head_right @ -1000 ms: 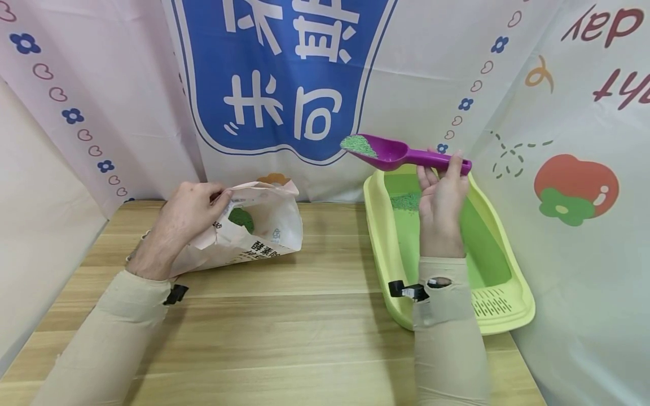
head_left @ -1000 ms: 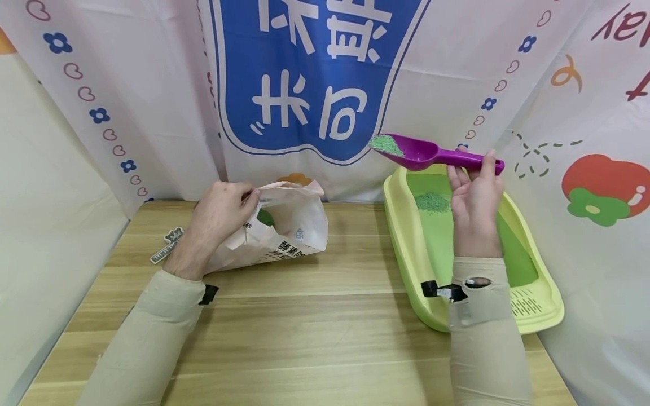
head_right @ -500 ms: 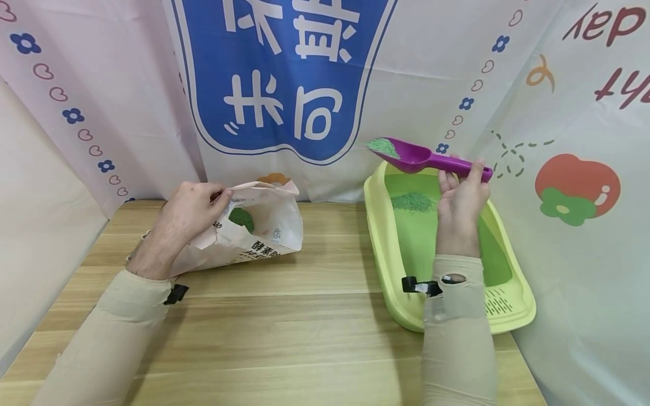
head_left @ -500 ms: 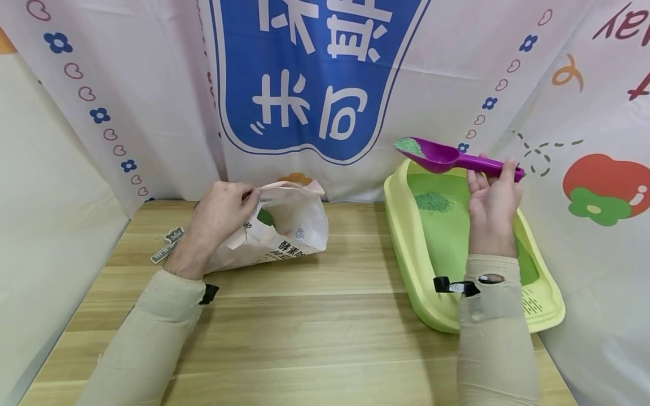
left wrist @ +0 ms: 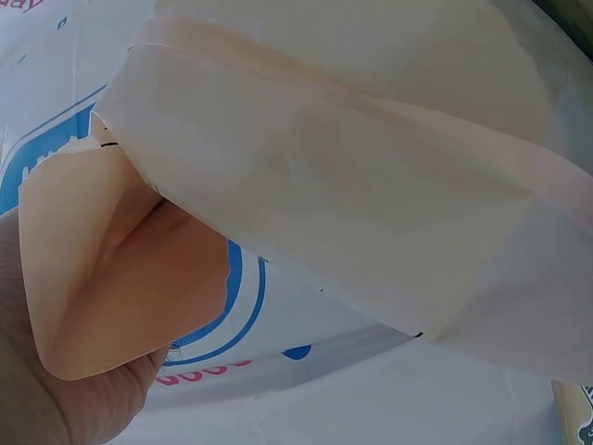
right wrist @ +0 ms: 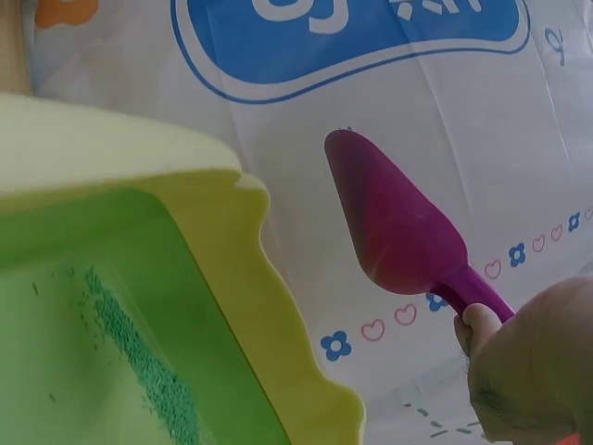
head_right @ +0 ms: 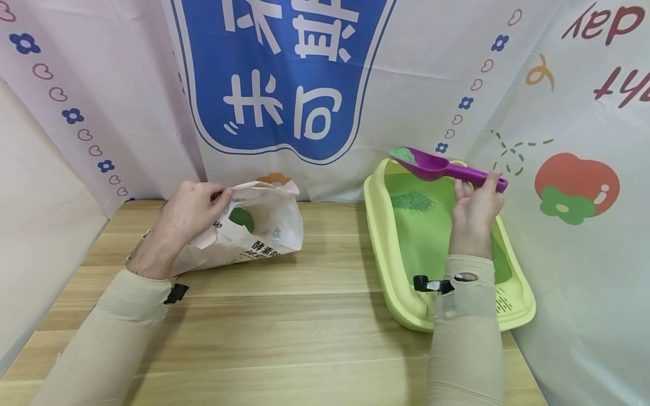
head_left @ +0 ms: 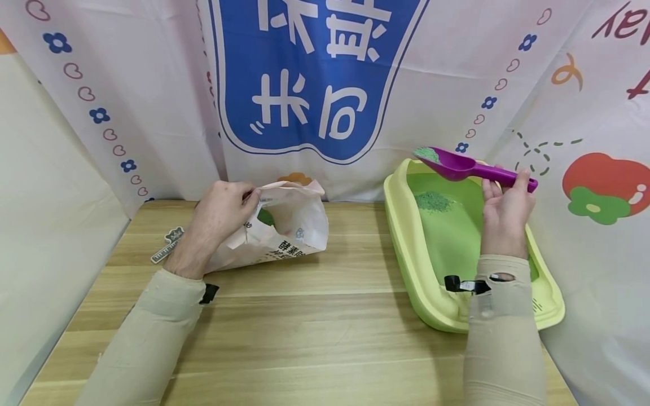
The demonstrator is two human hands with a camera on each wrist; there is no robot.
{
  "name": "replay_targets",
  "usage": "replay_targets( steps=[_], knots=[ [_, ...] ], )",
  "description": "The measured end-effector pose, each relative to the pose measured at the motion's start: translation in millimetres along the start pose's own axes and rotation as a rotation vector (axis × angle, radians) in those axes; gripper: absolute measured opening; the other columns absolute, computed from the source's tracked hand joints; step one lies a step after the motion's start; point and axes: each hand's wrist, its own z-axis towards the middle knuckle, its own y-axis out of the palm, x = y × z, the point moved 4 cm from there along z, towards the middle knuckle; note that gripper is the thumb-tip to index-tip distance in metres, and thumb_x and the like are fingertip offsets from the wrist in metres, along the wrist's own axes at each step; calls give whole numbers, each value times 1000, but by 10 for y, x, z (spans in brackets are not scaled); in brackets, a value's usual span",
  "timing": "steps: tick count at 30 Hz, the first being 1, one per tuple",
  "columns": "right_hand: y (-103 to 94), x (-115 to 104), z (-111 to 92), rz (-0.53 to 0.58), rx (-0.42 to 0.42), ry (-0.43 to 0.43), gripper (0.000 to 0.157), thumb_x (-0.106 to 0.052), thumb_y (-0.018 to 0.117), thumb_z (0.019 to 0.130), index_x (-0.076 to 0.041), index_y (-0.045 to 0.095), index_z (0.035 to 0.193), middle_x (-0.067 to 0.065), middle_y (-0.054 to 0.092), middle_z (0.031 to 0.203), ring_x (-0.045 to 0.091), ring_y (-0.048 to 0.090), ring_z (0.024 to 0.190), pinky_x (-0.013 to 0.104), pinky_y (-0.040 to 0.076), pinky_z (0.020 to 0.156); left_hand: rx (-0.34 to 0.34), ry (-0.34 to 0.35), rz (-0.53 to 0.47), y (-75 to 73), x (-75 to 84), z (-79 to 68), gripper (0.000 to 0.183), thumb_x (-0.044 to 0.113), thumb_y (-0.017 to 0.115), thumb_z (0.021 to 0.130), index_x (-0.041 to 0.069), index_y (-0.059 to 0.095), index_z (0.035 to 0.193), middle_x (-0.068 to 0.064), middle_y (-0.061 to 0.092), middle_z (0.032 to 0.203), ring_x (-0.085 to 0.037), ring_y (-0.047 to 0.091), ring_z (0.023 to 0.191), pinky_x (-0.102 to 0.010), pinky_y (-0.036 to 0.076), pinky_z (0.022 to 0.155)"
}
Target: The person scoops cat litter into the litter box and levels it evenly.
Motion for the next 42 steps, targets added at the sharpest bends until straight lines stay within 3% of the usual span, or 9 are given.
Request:
replay_targets(
  steps=[10, 19, 29, 42],
  knots=[
    [-157, -102, 149, 1, 78, 0, 42, -34, 64, 103, -30, 50, 143, 11, 64, 137, 28, 76, 117, 40, 57, 109, -10, -6, 0, 0, 1, 3, 29, 29, 59, 107, 8, 79, 111, -15, 81, 99, -32, 78, 86, -51, 62, 76],
    [-277, -131, 270, -29, 116, 25, 29, -37, 61, 104, -26, 56, 131, 11, 67, 129, 27, 77, 113, 38, 57, 110, -19, -9, 0, 5, -4, 14, 30, 29, 59, 107, 7, 79, 112, -15, 81, 99, -32, 78, 87, -51, 62, 77],
    [-335, -131, 348, -97, 145, 71, 45, -41, 59, 105, -33, 49, 149, 9, 65, 136, 21, 71, 126, 35, 52, 116, -16, 1, 3, 6, -2, 19, 31, 29, 58, 107, 7, 79, 111, -16, 81, 100, -33, 78, 87, -52, 61, 77],
    [-401, -116, 390, -177, 192, 95, 41, -42, 57, 105, -35, 51, 146, 3, 65, 140, 18, 63, 137, 32, 44, 123, 14, 30, 8, 16, 3, 18, 29, 28, 58, 107, 7, 79, 105, -15, 81, 96, -31, 78, 81, -50, 62, 72]
  ],
)
